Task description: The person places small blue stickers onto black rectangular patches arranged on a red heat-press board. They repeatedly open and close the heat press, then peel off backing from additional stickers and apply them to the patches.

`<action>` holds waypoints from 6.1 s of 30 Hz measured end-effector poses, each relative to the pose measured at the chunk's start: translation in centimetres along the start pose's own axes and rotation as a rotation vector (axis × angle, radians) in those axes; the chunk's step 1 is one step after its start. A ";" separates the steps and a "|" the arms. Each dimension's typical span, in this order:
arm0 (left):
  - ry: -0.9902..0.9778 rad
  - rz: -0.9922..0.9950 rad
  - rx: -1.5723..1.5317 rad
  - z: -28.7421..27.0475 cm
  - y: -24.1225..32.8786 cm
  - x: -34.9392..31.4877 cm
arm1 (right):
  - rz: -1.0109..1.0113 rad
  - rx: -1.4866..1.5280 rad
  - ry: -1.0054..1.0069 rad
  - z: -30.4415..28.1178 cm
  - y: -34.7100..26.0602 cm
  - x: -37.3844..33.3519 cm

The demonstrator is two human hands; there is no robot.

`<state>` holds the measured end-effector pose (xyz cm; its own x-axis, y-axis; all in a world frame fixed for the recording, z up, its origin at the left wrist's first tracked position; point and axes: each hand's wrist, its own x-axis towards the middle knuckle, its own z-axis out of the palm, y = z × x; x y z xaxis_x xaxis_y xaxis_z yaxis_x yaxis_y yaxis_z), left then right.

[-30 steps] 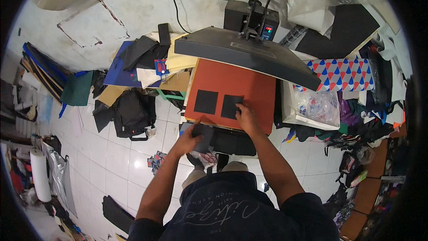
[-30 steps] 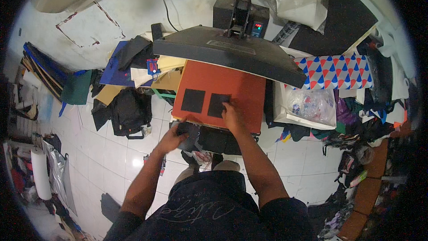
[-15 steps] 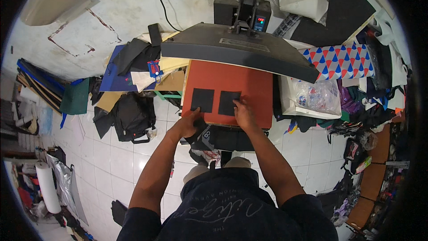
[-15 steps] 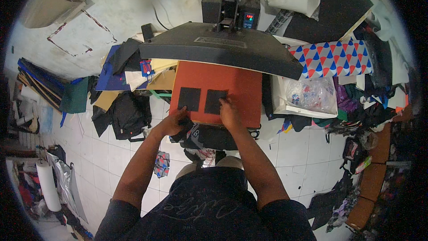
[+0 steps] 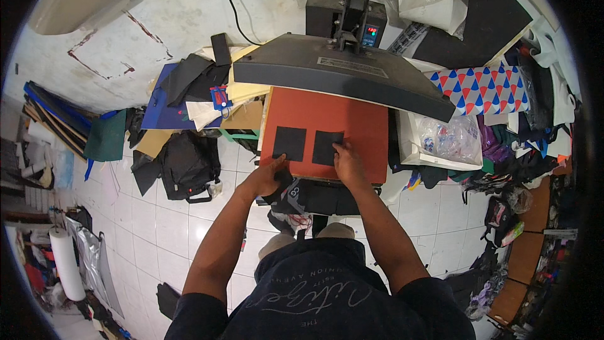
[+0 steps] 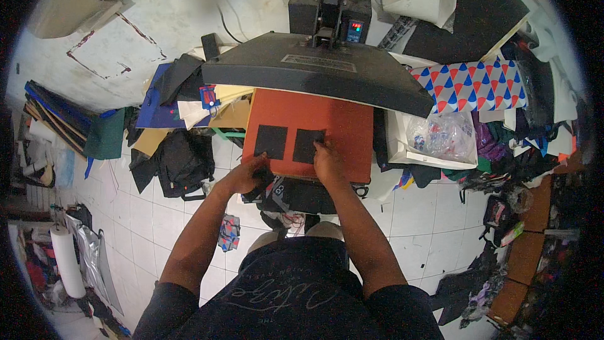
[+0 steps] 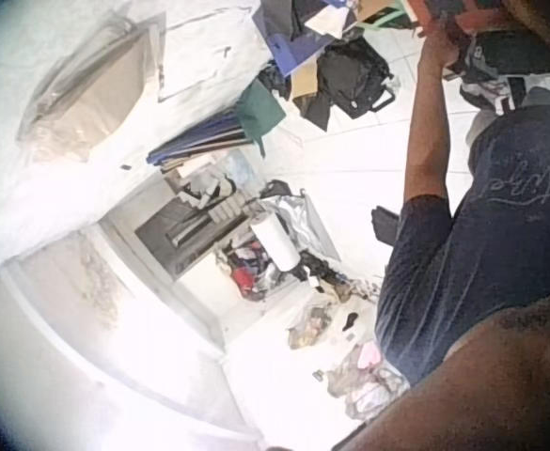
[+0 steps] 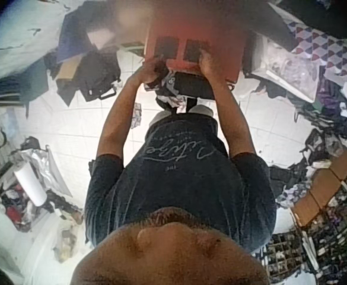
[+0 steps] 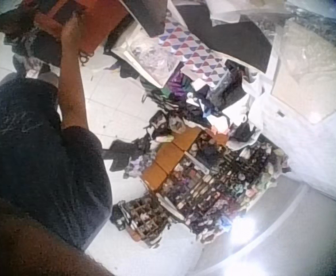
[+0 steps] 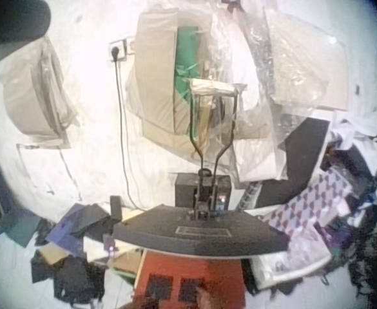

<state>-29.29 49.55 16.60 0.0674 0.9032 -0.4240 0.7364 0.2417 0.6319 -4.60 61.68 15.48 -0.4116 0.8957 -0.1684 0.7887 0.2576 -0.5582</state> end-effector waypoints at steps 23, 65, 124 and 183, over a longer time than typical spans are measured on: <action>0.328 -0.263 -1.197 0.8 4.8 -6.6 | -0.358 -0.084 0.372 -1.0 0.9 -0.3; 0.523 -0.435 -1.372 11.0 8.9 -10.7 | -0.216 0.145 0.229 -6.5 13.0 -1.2; 1.001 -0.517 -1.476 7.7 0.0 -16.4 | -0.148 0.807 -0.027 -1.4 -7.5 13.8; 0.792 -0.456 -1.251 8.3 1.7 -15.9 | 0.006 0.630 -0.071 -5.0 -0.6 11.1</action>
<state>-23.50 32.67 19.08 -0.6574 0.5255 -0.5401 -0.4455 0.3070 0.8410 -7.39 73.30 17.96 -0.4546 0.8644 -0.2147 0.3796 -0.0300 -0.9247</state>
